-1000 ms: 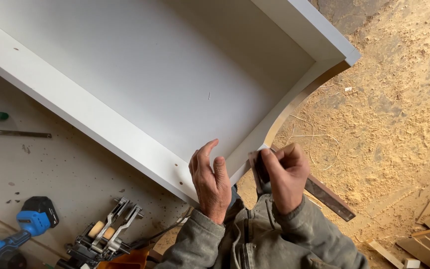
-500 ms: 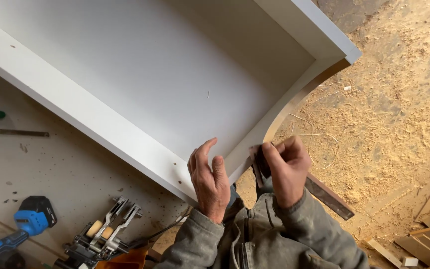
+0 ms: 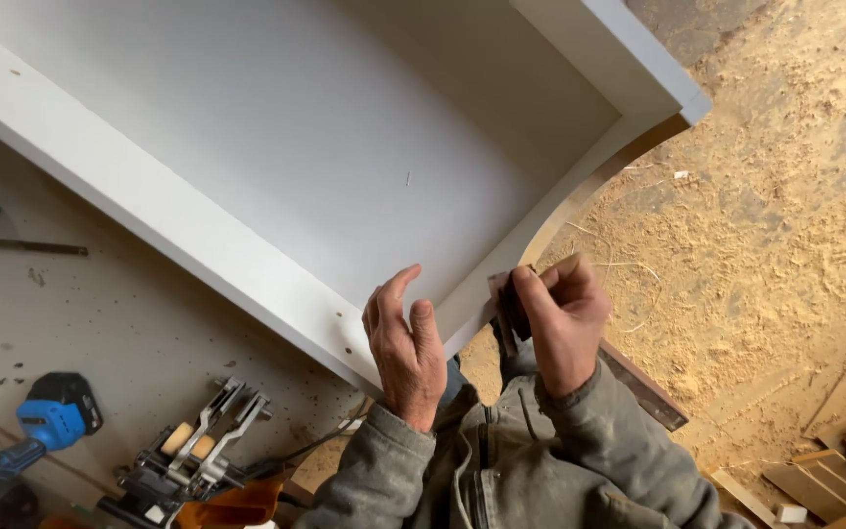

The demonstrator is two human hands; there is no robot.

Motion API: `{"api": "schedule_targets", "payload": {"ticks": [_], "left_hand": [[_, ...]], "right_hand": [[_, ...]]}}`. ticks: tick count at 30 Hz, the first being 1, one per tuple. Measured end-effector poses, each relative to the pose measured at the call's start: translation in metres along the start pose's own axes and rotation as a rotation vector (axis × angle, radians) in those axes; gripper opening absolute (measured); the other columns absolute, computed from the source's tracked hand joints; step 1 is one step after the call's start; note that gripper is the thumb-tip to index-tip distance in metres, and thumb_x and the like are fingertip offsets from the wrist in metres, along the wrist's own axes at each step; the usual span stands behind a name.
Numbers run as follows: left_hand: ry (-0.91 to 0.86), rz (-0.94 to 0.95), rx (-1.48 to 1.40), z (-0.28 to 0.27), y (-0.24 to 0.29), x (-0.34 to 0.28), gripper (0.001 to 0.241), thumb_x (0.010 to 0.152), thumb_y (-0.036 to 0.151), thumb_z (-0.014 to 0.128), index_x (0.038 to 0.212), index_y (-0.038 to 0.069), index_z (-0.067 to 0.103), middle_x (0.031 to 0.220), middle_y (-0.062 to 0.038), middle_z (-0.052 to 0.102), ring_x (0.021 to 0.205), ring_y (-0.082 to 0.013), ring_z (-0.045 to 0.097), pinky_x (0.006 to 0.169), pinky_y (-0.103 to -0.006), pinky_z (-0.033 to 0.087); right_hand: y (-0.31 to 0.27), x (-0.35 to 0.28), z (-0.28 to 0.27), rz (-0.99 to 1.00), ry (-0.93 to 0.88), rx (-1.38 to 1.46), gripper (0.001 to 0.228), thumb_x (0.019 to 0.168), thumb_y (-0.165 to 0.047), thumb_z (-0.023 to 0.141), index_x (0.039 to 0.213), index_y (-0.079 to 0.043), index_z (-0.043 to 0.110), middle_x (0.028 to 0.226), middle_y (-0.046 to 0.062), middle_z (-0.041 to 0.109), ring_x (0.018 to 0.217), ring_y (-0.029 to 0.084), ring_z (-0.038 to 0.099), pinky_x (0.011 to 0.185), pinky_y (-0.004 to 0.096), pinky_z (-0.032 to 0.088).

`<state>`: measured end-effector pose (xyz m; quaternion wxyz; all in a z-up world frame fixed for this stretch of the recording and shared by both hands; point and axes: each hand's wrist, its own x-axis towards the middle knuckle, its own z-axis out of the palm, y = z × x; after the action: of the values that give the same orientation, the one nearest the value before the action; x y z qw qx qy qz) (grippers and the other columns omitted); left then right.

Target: The person carries a white wooden drawer box to the workbench and drives screws into its side with a cordless drill. They then sand the edges by hand, press a thin wood veneer strip along the top edge, and pick up a heat gun at the end.

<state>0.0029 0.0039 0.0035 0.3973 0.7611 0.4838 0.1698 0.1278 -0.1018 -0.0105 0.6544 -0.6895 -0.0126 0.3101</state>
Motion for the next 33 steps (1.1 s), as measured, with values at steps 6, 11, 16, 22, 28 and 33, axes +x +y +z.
{"api": "schedule_targets", "payload": {"ticks": [6,11,16,22,28,33], "left_hand": [[0.008,0.009,0.000,0.002,-0.004,-0.003,0.068,0.112,0.059,0.027,0.132,0.003,0.060,0.121,-0.013,0.067,0.119,-0.0315,0.059,0.110,-0.0486,0.043],[0.023,0.008,-0.002,0.004,-0.004,-0.003,0.068,0.112,0.058,0.028,0.132,0.003,0.060,0.120,-0.013,0.067,0.118,-0.0311,0.059,0.110,-0.0487,0.043],[0.023,-0.005,0.012,0.004,-0.005,-0.007,0.066,0.111,0.058,0.030,0.131,0.003,0.061,0.120,-0.013,0.067,0.118,-0.0316,0.058,0.109,-0.0489,0.043],[0.003,0.214,0.111,0.012,-0.004,-0.003,0.044,0.108,0.043,0.056,0.129,0.005,0.063,0.123,-0.014,0.072,0.120,-0.0322,0.066,0.110,-0.0476,0.050],[-0.259,0.063,-0.044,0.027,0.047,0.011,0.022,0.097,0.019,0.072,0.114,0.004,0.074,0.113,-0.011,0.078,0.105,-0.0249,0.072,0.091,-0.0370,0.057],[-0.227,-0.159,-0.262,0.037,0.057,0.016,0.009,0.091,0.010,0.076,0.099,0.005,0.075,0.105,-0.009,0.080,0.090,-0.0145,0.073,0.078,-0.0279,0.061]], "right_hand": [[0.005,-0.007,-0.005,-0.030,0.013,-0.045,0.027,0.097,-0.003,0.073,0.085,-0.008,0.049,0.074,-0.004,0.055,0.064,0.002,0.050,0.055,0.020,0.041],[0.004,-0.003,-0.007,-0.089,-0.030,-0.070,0.027,0.098,-0.002,0.073,0.086,-0.008,0.049,0.074,-0.003,0.057,0.064,0.002,0.051,0.055,0.020,0.042],[-0.013,0.018,-0.010,-0.087,-0.088,-0.044,0.026,0.099,-0.002,0.071,0.085,-0.007,0.049,0.071,0.000,0.060,0.060,0.005,0.058,0.050,0.023,0.046],[-0.012,0.038,-0.097,-0.245,0.073,-0.013,0.022,0.110,-0.006,0.068,0.095,-0.008,0.051,0.074,0.005,0.059,0.059,0.011,0.055,0.048,0.027,0.040],[0.006,0.025,-0.131,0.039,0.107,-0.012,0.018,0.104,-0.008,0.070,0.093,-0.006,0.056,0.079,0.003,0.064,0.062,0.008,0.058,0.052,0.025,0.047],[0.017,0.018,-0.125,0.227,0.033,-0.014,0.022,0.101,-0.010,0.070,0.086,-0.006,0.055,0.073,0.001,0.062,0.058,0.006,0.053,0.048,0.022,0.041]]}}
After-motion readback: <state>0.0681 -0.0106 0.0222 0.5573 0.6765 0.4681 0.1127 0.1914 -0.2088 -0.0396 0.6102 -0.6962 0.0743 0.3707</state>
